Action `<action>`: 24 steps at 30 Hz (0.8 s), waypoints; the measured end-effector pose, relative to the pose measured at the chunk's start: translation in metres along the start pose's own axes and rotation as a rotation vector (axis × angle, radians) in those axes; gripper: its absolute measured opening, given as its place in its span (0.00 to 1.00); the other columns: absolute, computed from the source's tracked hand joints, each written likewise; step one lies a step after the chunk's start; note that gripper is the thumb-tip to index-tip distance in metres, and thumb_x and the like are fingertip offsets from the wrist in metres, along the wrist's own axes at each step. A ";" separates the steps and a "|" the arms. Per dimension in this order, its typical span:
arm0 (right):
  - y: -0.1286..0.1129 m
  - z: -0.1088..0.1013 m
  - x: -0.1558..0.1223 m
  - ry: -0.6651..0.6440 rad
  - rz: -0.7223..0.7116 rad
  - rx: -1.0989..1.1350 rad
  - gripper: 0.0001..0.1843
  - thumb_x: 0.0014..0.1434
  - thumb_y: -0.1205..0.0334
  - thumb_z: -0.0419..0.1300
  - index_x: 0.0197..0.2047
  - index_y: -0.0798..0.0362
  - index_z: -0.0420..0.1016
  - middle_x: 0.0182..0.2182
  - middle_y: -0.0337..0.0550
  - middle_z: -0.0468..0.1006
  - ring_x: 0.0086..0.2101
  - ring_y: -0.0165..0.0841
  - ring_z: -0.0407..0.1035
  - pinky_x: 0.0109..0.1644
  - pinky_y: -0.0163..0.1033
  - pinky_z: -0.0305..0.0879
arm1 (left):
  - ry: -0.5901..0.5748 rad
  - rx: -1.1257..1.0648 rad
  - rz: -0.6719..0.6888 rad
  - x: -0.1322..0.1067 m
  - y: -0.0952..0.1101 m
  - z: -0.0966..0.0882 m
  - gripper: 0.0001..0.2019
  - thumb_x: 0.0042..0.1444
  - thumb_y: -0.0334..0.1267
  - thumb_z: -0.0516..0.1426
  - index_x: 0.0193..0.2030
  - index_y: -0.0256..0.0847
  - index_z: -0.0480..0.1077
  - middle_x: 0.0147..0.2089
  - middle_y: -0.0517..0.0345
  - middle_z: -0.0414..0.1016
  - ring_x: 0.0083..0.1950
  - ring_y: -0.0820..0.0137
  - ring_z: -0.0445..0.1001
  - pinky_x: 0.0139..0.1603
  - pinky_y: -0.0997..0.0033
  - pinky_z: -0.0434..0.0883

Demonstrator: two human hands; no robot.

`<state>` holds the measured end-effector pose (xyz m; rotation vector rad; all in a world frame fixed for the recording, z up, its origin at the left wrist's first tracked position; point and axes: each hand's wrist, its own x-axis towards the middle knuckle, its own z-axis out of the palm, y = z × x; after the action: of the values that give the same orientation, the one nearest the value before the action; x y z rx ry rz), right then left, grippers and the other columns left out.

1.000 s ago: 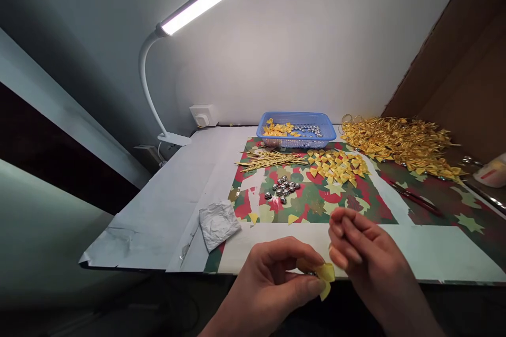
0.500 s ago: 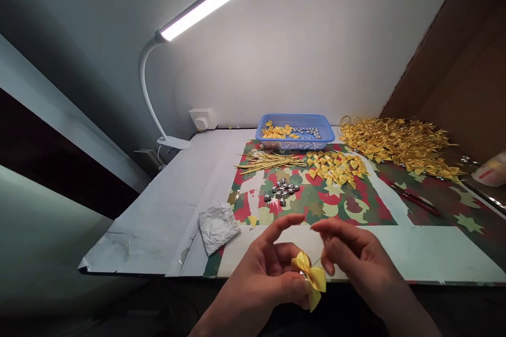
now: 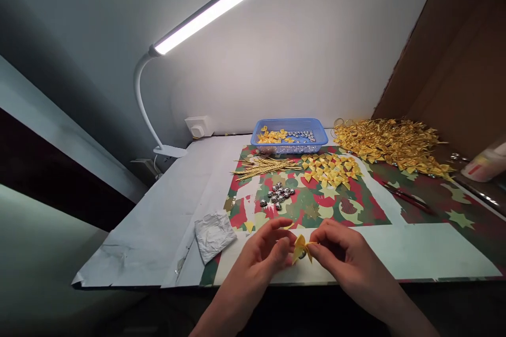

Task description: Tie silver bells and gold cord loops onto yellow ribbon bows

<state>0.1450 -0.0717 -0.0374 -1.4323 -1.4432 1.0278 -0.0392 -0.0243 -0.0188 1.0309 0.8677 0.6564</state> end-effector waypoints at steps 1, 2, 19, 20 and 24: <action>0.001 -0.002 0.000 -0.009 0.022 -0.034 0.15 0.65 0.53 0.56 0.30 0.53 0.72 0.28 0.37 0.66 0.29 0.29 0.60 0.32 0.35 0.54 | 0.024 0.076 0.035 0.002 0.002 0.000 0.16 0.58 0.49 0.63 0.49 0.43 0.76 0.45 0.55 0.77 0.50 0.66 0.74 0.50 0.70 0.71; 0.002 -0.004 0.001 -0.013 0.036 -0.061 0.15 0.65 0.54 0.56 0.30 0.53 0.72 0.28 0.37 0.67 0.28 0.29 0.60 0.31 0.35 0.54 | 0.025 0.132 0.063 0.004 0.003 0.000 0.15 0.58 0.48 0.63 0.47 0.42 0.76 0.45 0.55 0.78 0.50 0.65 0.74 0.50 0.70 0.71; 0.032 -0.003 0.027 -0.022 0.010 -0.433 0.13 0.66 0.60 0.49 0.34 0.52 0.72 0.32 0.44 0.73 0.32 0.38 0.69 0.37 0.42 0.61 | 0.224 0.894 0.303 0.040 0.020 -0.006 0.08 0.61 0.38 0.58 0.42 0.42 0.79 0.39 0.53 0.83 0.38 0.63 0.79 0.37 0.70 0.71; 0.033 -0.004 0.028 -0.010 -0.002 -0.408 0.12 0.66 0.60 0.49 0.36 0.52 0.73 0.33 0.44 0.73 0.33 0.37 0.69 0.37 0.42 0.62 | 0.266 0.932 0.325 0.042 0.029 -0.012 0.09 0.61 0.39 0.57 0.42 0.42 0.79 0.40 0.54 0.84 0.39 0.63 0.79 0.37 0.70 0.71; 0.043 -0.009 0.025 0.101 -0.072 -0.216 0.15 0.66 0.57 0.50 0.47 0.50 0.76 0.37 0.45 0.75 0.36 0.37 0.71 0.40 0.40 0.68 | 0.408 1.043 0.381 0.057 0.061 -0.034 0.11 0.63 0.40 0.55 0.45 0.42 0.78 0.40 0.54 0.84 0.38 0.62 0.79 0.36 0.68 0.72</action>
<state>0.1675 -0.0462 -0.0749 -1.5492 -1.5569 0.7617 -0.0434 0.0606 0.0121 2.0775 1.4463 0.7511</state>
